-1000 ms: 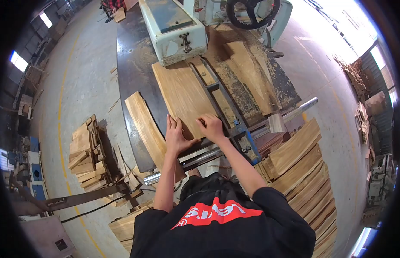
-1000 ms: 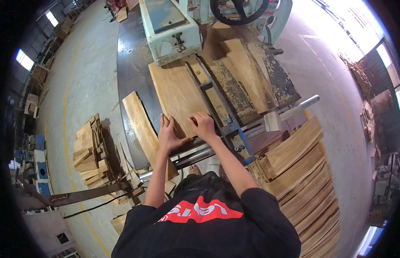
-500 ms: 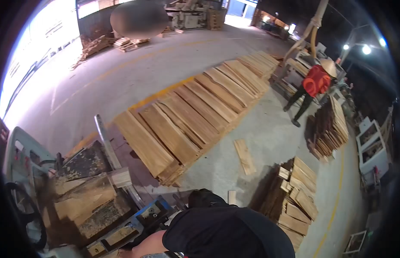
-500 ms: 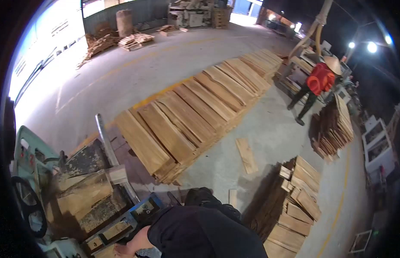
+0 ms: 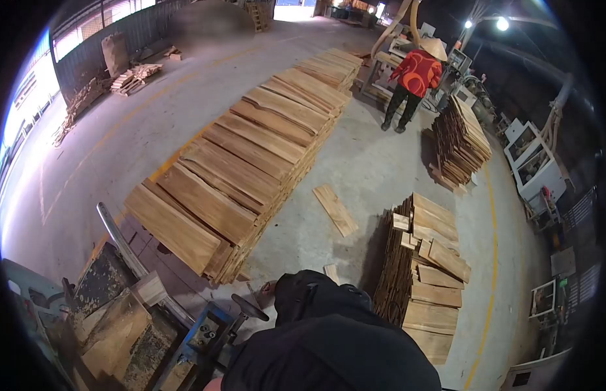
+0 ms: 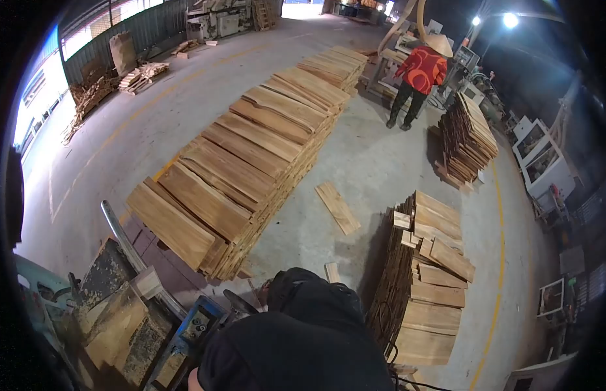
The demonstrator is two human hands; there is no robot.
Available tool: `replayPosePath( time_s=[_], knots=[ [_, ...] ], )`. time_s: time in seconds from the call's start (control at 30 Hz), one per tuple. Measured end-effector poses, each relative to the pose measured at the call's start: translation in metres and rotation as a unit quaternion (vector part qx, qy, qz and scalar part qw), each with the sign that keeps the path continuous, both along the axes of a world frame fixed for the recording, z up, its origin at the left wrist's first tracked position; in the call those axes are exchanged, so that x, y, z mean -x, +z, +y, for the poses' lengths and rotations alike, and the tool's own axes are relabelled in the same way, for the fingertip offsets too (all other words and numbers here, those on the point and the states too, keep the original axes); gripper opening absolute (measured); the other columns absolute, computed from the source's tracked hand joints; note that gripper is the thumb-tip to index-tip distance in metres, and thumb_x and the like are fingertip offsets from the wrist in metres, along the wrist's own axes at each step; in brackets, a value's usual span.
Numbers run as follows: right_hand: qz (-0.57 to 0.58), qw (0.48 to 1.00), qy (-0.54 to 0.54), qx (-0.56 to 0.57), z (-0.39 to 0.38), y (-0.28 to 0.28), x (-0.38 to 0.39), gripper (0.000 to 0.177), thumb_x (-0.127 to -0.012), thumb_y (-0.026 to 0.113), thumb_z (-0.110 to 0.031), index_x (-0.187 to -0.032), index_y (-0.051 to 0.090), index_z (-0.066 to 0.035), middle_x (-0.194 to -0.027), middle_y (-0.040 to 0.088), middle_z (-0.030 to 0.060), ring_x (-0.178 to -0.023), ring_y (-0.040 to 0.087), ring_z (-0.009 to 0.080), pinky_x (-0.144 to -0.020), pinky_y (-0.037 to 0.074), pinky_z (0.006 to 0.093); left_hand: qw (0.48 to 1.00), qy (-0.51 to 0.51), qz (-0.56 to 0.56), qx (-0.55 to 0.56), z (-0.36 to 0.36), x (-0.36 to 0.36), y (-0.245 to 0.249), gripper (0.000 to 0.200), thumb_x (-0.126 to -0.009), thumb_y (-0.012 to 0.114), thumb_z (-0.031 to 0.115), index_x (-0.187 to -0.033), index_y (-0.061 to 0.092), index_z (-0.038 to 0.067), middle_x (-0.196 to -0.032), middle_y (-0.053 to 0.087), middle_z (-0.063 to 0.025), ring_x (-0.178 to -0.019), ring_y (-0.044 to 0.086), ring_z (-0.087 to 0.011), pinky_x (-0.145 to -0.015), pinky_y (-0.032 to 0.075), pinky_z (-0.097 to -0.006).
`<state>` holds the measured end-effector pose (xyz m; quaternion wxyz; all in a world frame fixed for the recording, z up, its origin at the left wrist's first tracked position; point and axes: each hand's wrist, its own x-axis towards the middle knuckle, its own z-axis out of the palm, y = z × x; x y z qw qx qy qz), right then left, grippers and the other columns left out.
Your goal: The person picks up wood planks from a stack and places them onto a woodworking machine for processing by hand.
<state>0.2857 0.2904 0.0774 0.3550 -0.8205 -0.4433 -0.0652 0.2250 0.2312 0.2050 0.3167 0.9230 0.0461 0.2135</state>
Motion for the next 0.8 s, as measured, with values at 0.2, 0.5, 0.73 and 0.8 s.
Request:
replayPosePath(
  time_s=[0.2, 0.5, 0.73, 0.8],
  knots=[
    [0.007, 0.999, 0.003, -0.05, 0.018, -0.001, -0.013, 0.03, -0.088, 0.066, -0.043, -0.102, 0.072, -0.017, -0.103, 0.071, 0.0121, -0.097, 0.068, 0.0332, -0.084, 0.05, 0.0559, 0.992, 0.123, 0.015, 0.024, 0.091, 0.048, 0.003, 0.074, -0.077, 0.096, 0.039, -0.128, 0.066, -0.006, -0.125, 0.07, -0.0223, -0.115, 0.067, -0.0322, -0.098, 0.057, -0.0432],
    [0.113, 0.993, 0.039, -0.014, 0.088, 0.071, 0.019, 0.024, -0.088, 0.068, -0.043, -0.09, 0.077, -0.021, -0.089, 0.076, 0.0101, -0.089, 0.074, 0.0345, -0.076, 0.053, 0.0549, 0.903, 0.415, 0.06, -0.094, 0.062, 0.194, 0.01, 0.088, -0.079, 0.09, 0.052, -0.145, 0.06, 0.002, -0.164, 0.04, -0.0283, -0.156, 0.028, -0.0509, -0.127, 0.025, -0.0611],
    [0.211, 0.944, 0.246, 0.051, 0.111, 0.096, -0.036, 0.05, -0.097, 0.07, -0.051, -0.117, 0.076, -0.006, -0.103, 0.078, 0.0166, -0.098, 0.075, 0.0321, -0.086, 0.056, 0.044, 0.712, 0.672, 0.204, -0.015, -0.061, 0.244, 0.01, 0.123, -0.073, 0.086, 0.07, -0.163, 0.035, 0.003, -0.166, 0.026, -0.0323, -0.156, 0.018, -0.052, -0.126, 0.018, -0.0637],
    [0.227, 0.941, 0.244, 0.051, 0.067, 0.131, -0.014, 0.049, -0.099, 0.069, -0.049, -0.118, 0.075, -0.004, -0.104, 0.078, 0.0174, -0.099, 0.075, 0.0318, -0.087, 0.057, 0.0431, 0.728, 0.667, 0.158, 0.008, -0.059, 0.254, 0.004, 0.119, -0.073, 0.088, 0.064, -0.16, 0.038, 0.002, -0.162, 0.034, -0.0317, -0.151, 0.027, -0.0504, -0.122, 0.024, -0.0626]
  ],
)
